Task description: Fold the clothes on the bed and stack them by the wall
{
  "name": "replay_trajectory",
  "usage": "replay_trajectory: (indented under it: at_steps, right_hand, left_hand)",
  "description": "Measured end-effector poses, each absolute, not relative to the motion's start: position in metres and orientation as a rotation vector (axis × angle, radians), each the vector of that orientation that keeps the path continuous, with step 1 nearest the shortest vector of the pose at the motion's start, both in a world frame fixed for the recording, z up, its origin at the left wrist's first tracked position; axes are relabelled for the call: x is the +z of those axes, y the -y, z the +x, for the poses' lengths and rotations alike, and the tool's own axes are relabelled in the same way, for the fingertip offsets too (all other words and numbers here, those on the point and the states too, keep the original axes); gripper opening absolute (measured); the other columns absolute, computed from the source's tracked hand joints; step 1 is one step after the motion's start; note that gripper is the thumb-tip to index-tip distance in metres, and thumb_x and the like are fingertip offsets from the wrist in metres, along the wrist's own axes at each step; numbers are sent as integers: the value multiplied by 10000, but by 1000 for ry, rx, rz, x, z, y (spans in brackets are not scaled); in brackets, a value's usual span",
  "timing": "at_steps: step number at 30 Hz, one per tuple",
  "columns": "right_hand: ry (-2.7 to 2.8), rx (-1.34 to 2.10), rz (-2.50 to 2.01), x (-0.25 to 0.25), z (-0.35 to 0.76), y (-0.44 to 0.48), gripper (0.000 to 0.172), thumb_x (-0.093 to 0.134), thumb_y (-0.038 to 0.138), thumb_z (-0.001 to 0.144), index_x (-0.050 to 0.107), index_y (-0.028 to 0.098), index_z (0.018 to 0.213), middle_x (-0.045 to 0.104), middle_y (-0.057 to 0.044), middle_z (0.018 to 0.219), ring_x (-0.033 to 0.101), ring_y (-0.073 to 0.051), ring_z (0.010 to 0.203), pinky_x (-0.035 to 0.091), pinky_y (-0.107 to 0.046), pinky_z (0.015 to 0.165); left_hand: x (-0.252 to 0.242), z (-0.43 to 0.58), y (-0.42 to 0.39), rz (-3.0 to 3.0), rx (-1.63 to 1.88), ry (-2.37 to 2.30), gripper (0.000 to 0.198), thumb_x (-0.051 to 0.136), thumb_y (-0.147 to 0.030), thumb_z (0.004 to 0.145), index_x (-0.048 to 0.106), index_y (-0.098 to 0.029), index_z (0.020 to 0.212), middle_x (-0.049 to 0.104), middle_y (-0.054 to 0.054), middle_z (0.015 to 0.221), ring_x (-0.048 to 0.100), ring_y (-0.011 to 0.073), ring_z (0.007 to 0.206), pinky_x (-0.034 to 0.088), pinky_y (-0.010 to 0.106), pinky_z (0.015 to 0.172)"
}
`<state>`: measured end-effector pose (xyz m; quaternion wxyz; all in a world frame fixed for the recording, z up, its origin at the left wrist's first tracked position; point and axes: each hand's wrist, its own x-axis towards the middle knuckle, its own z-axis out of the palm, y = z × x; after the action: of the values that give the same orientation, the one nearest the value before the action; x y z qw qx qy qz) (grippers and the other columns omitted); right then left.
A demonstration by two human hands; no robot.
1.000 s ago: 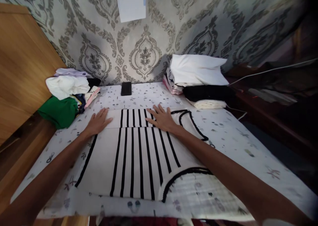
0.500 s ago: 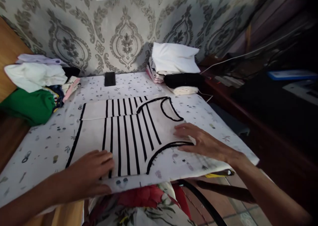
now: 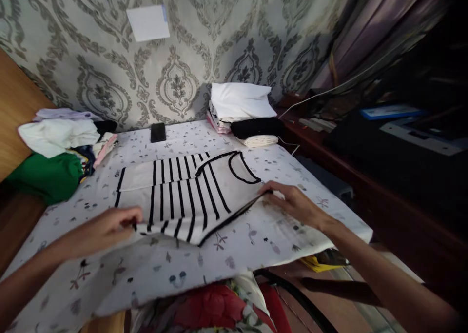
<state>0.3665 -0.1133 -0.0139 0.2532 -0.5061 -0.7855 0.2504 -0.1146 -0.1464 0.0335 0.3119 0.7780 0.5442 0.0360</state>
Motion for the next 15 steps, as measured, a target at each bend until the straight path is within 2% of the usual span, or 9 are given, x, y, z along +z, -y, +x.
replay_trajectory:
  at_steps: [2, 6, 8, 12, 15]
  right_hand:
    - [1973, 811, -1383, -15, 363, 88, 290, 525, 469, 904, 635, 210, 974, 679, -25, 803, 636, -189, 719, 527, -311, 650]
    - [1715, 920, -1519, -30, 356, 52, 411, 566, 563, 822, 611, 186, 978, 463, 76, 526, 450, -129, 477, 370, -250, 458]
    - [1686, 908, -1550, -37, 354, 49, 454, 565, 587, 819, 623, 181, 1014, 445, 85, 510, 426, -123, 463, 347, -251, 457]
    - [1689, 809, -1544, -40, 349, 60, 437, 655, 517, 778, 633, 203, 1080, 593, 38, 658, 534, -143, 580, 425, -274, 569]
    - [1688, 735, -1559, -40, 343, 68, 393, 640, 441, 786, 635, 210, 1104, 624, 12, 727, 568, -159, 639, 462, -291, 618]
  left_hand:
    - [41, -125, 114, 1829, 201, -1456, 348, 512, -567, 793, 612, -241, 865, 664, 5, 764, 609, 221, 700, 473, 287, 598]
    - [35, -138, 76, 1718, 334, -1696, 493, 564, -675, 736, 650, -211, 880, 682, 34, 802, 622, 247, 755, 475, 306, 636]
    - [26, -144, 75, 1727, 376, -1738, 538, 561, -711, 738, 671, -209, 899, 702, 48, 856, 644, 273, 833, 495, 322, 691]
    - [14, -160, 86, 1697, 394, -1739, 581, 632, -730, 693, 674, -229, 984, 715, 45, 840, 669, 287, 822, 512, 327, 678]
    - [11, -169, 92, 1635, 402, -1715, 557, 717, -683, 628, 679, -236, 959, 746, 53, 910, 691, 300, 885, 532, 317, 712]
